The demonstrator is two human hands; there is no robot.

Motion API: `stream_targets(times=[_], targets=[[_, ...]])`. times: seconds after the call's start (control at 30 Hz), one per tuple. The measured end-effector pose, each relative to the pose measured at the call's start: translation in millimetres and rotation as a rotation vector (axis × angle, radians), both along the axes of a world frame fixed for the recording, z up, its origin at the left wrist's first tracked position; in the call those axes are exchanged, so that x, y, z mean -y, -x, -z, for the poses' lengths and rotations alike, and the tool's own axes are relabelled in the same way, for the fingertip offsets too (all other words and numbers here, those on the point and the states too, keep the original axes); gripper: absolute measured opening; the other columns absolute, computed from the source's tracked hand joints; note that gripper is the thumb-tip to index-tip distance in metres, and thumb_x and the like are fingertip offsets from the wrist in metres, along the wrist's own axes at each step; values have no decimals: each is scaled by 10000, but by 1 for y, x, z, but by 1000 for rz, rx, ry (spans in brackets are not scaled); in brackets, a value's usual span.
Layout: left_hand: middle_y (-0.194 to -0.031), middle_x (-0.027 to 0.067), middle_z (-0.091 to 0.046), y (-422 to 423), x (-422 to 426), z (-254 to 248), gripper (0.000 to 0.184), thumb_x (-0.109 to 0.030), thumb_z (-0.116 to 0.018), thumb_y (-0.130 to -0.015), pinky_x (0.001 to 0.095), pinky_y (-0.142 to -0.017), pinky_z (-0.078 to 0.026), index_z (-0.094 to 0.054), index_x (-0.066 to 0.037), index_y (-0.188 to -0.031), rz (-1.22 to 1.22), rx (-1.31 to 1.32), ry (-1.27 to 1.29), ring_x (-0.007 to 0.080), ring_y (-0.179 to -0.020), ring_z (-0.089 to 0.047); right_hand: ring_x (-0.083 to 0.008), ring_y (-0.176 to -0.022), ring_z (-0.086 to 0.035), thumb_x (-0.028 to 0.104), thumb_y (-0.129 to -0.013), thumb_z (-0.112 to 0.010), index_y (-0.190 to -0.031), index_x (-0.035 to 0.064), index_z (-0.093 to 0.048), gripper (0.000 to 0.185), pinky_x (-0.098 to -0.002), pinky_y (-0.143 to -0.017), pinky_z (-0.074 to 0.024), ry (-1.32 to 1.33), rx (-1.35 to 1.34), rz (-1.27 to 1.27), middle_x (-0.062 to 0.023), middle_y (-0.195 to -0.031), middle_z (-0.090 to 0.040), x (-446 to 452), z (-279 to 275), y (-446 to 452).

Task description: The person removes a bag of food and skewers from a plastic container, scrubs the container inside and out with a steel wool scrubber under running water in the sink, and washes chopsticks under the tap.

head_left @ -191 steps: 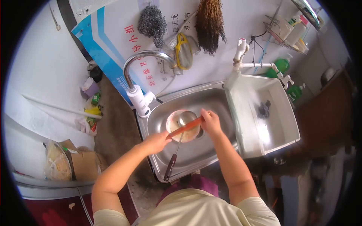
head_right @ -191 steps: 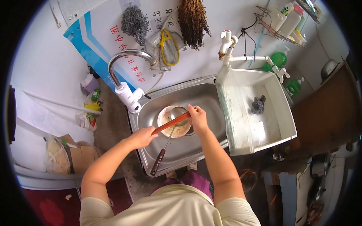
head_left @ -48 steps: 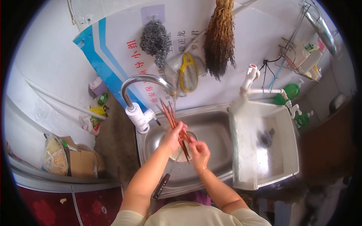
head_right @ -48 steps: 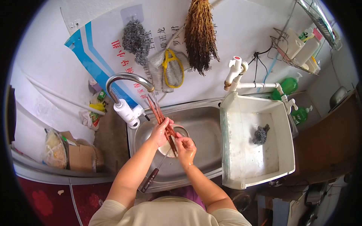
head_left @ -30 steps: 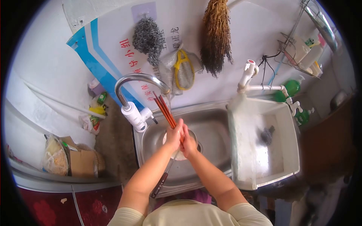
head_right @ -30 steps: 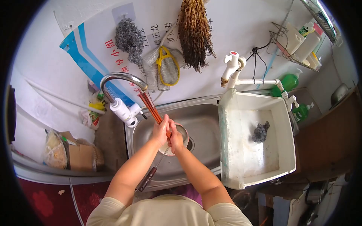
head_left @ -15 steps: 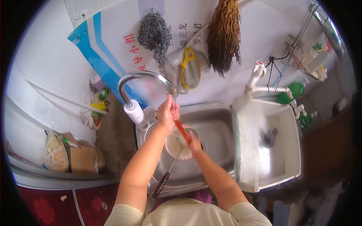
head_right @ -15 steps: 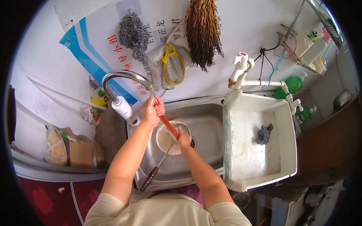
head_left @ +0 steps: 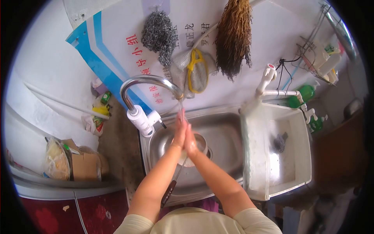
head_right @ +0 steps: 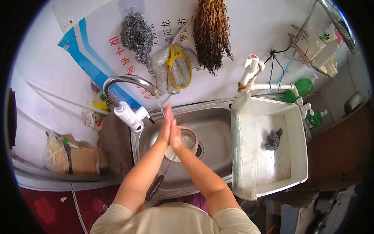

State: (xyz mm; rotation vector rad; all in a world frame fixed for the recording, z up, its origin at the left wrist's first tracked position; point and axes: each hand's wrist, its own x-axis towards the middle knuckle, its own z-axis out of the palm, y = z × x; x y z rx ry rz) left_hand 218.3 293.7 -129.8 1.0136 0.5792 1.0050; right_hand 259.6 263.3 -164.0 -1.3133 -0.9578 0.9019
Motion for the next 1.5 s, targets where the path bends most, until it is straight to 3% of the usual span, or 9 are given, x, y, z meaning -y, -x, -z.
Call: stream_targets(times=[0.17,0.2,0.37,0.43,0.57,0.77,1.03,1.07,1.5], targets=[[-1487,23,-92,2,16,25,782,-655,-296,-845,404,-1089,-18,-124,-166,-1430,229,35,81,229,-1364,-50,-208,-1214,-366,514,-933,-260,-1363,12,-281,662,-305,-985,-305,-117,-522,234,-126,-1329,-379,-26,2,-17],[-1487,21,-91,0,10,31,747,-642,-272,-859,400,-1091,-19,-133,-179,-1429,249,79,105,212,-1365,-47,-252,-1332,-188,492,-944,-209,-1414,56,-35,665,-344,-1088,-147,-93,-559,88,-102,-1457,-193,-22,1,-21],[-1475,32,-143,7,-5,12,739,-617,-266,-877,313,-1093,-60,-168,-123,-1419,75,150,252,169,-1352,-110,-243,-1326,-197,498,-934,-270,-1420,85,-107,658,-359,-1074,-174,-134,59,43,-95,-1477,-110,8,-33,17],[-1475,55,-144,6,12,29,737,-611,-257,-881,322,-1095,-56,-149,-121,-1422,197,17,165,187,-1353,-111,-253,-1284,-289,502,-932,-270,-1419,80,-119,661,-346,-1053,-229,-145,-607,109,-97,-1477,-92,-15,-11,-9],[-1467,62,-165,12,-8,28,678,-552,-263,-912,322,-1095,-65,-179,-104,-1414,178,167,179,173,-1344,-144,-273,-1360,-72,506,-927,-247,-1420,115,-143,637,-372,-1096,-66,-209,231,63,-116,-1483,-57,4,-29,15],[-1449,52,-204,11,14,27,682,-487,-394,-911,304,-1078,-139,-199,-51,-1399,251,230,254,163,-1332,-167,-311,-1340,-170,430,-948,-246,-1388,124,-265,535,-371,-1086,-135,-51,-259,139,-185,-1464,-93,-12,-11,-20],[-1381,51,-334,18,6,24,735,-488,-547,-837,317,-1052,-222,-296,-35,-1358,199,-19,320,159,-1269,-295,-319,-1350,-116,422,-954,-210,-1421,110,-131,567,-357,-1072,-171,-125,451,58,-178,-1460,-102,7,24,-5],[-1328,60,-401,17,7,30,671,-490,-534,-845,301,-1002,-307,-373,-24,-1299,190,-60,332,153,-1201,-380,-295,-1354,-94,361,-947,-326,-1415,90,-154,567,-372,-1072,-170,-159,195,109,-165,-1466,-68,6,19,-6],[-767,141,-606,1,-13,-2,353,-371,-445,-923,359,-680,-524,-444,-51,-774,-134,18,249,247,-738,-612,-414,-1013,-505,201,-867,-481,-1398,171,-195,604,-442,-783,-446,-174,634,44,-198,-1236,-465,33,19,-20]])
